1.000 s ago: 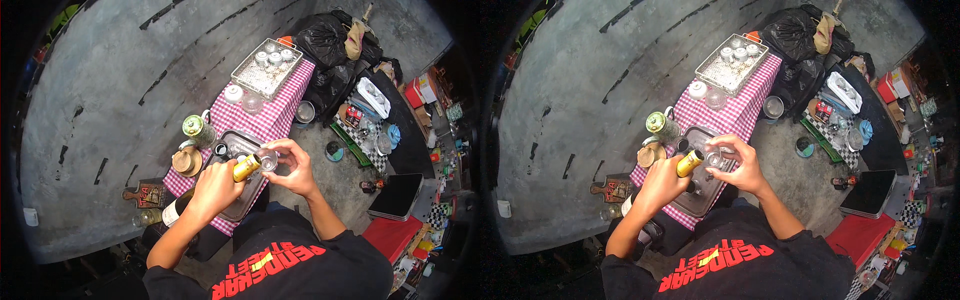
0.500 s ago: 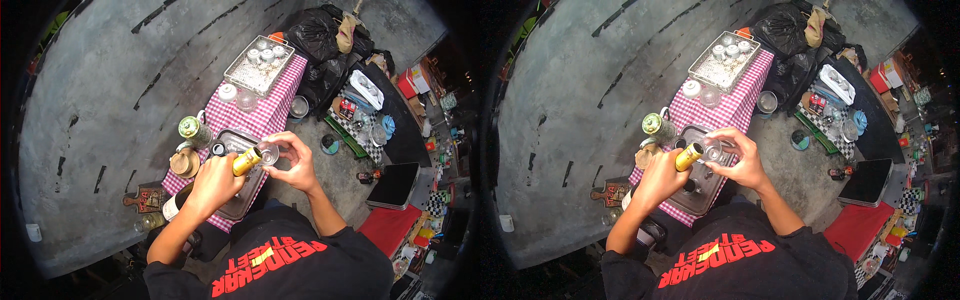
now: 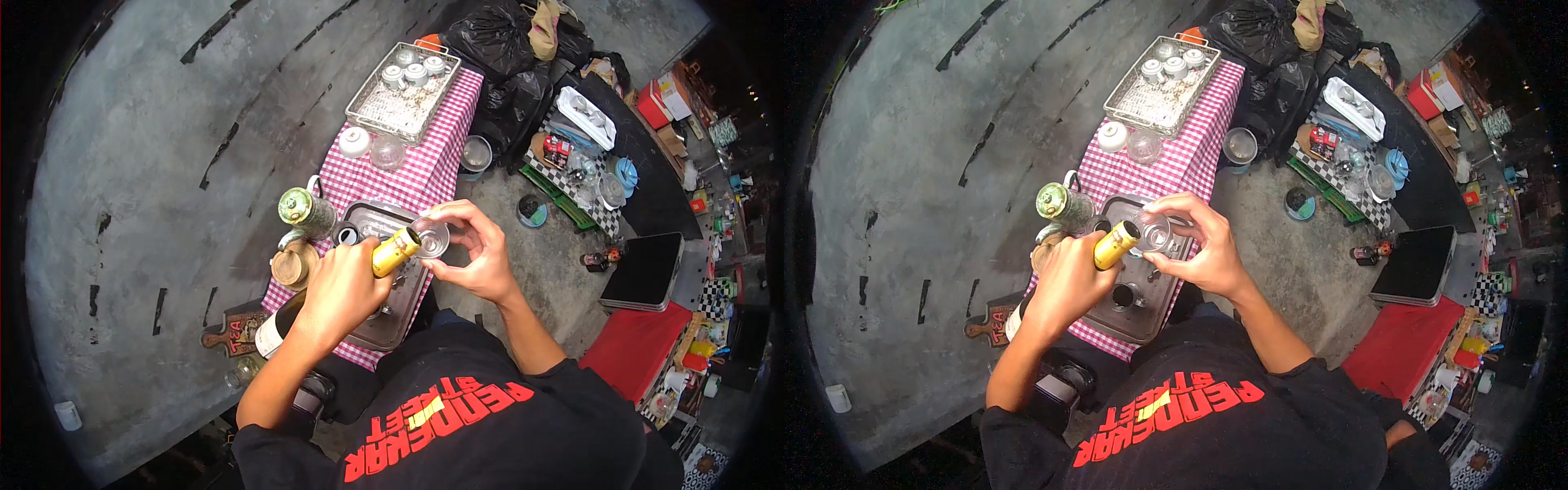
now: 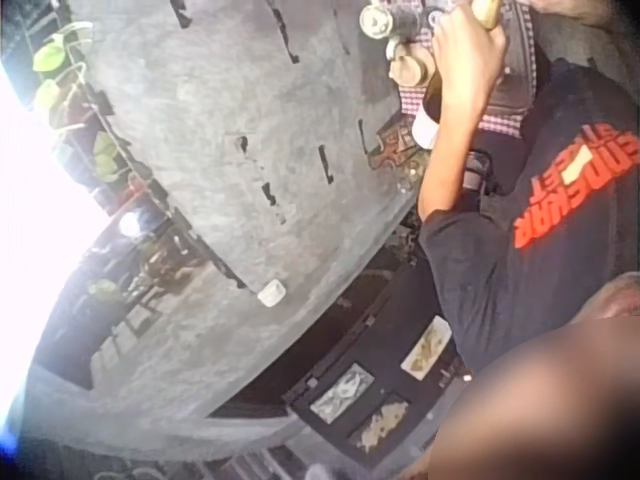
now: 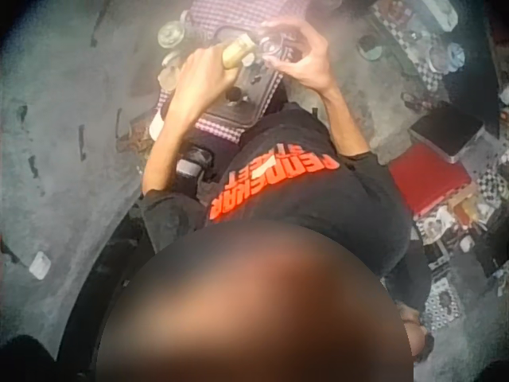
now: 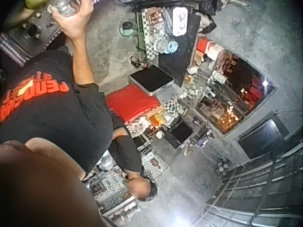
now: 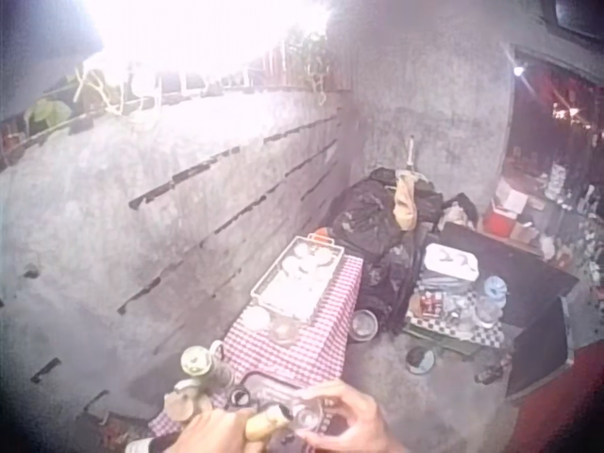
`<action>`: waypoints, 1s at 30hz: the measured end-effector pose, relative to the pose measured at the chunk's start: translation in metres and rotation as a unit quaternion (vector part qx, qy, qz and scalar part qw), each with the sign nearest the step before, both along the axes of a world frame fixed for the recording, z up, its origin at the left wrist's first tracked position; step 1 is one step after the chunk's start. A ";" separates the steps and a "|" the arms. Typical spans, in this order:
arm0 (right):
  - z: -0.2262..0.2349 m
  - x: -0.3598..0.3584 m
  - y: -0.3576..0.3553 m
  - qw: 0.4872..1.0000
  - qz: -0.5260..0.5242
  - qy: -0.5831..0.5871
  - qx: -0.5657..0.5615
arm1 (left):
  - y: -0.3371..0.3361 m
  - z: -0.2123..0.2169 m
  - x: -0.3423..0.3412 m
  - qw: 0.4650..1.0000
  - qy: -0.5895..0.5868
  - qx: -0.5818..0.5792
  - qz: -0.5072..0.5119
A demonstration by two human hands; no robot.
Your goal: The recorder pours liquid from a bottle into several small glasses arranged on a tray.
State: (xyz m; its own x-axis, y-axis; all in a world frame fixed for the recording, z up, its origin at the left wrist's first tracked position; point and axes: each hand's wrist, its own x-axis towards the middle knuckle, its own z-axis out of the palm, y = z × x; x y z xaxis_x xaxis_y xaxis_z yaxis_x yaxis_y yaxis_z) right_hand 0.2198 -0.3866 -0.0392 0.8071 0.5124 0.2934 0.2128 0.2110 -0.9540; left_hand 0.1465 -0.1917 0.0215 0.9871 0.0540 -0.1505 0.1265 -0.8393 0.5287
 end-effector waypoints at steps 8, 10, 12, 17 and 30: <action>-0.003 -0.002 0.000 1.000 -0.014 -0.010 -0.004 | 0.000 0.004 0.004 1.000 0.005 0.024 -0.012; -0.002 -0.002 -0.001 1.000 -0.014 -0.006 -0.006 | 0.000 0.005 0.006 0.999 0.021 0.023 -0.013; -0.002 -0.002 -0.001 1.000 -0.014 -0.001 -0.006 | -0.001 0.006 0.006 0.999 0.024 0.024 -0.015; -0.002 -0.001 -0.001 1.000 -0.023 -0.013 -0.011 | -0.002 0.005 0.009 0.999 0.024 0.030 -0.023; -0.007 0.001 -0.009 0.999 -0.050 -0.001 -0.015 | -0.006 -0.002 0.022 0.997 0.039 0.031 -0.053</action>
State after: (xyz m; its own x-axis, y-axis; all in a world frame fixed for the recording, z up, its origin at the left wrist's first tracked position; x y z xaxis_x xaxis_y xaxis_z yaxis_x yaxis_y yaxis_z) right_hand 0.2203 -0.3952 -0.0463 0.8540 0.4374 0.2817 0.2340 0.1606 -0.9589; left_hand 0.1683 -0.1981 0.0199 0.9731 -0.0387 -0.2272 0.0740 -0.8810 0.4673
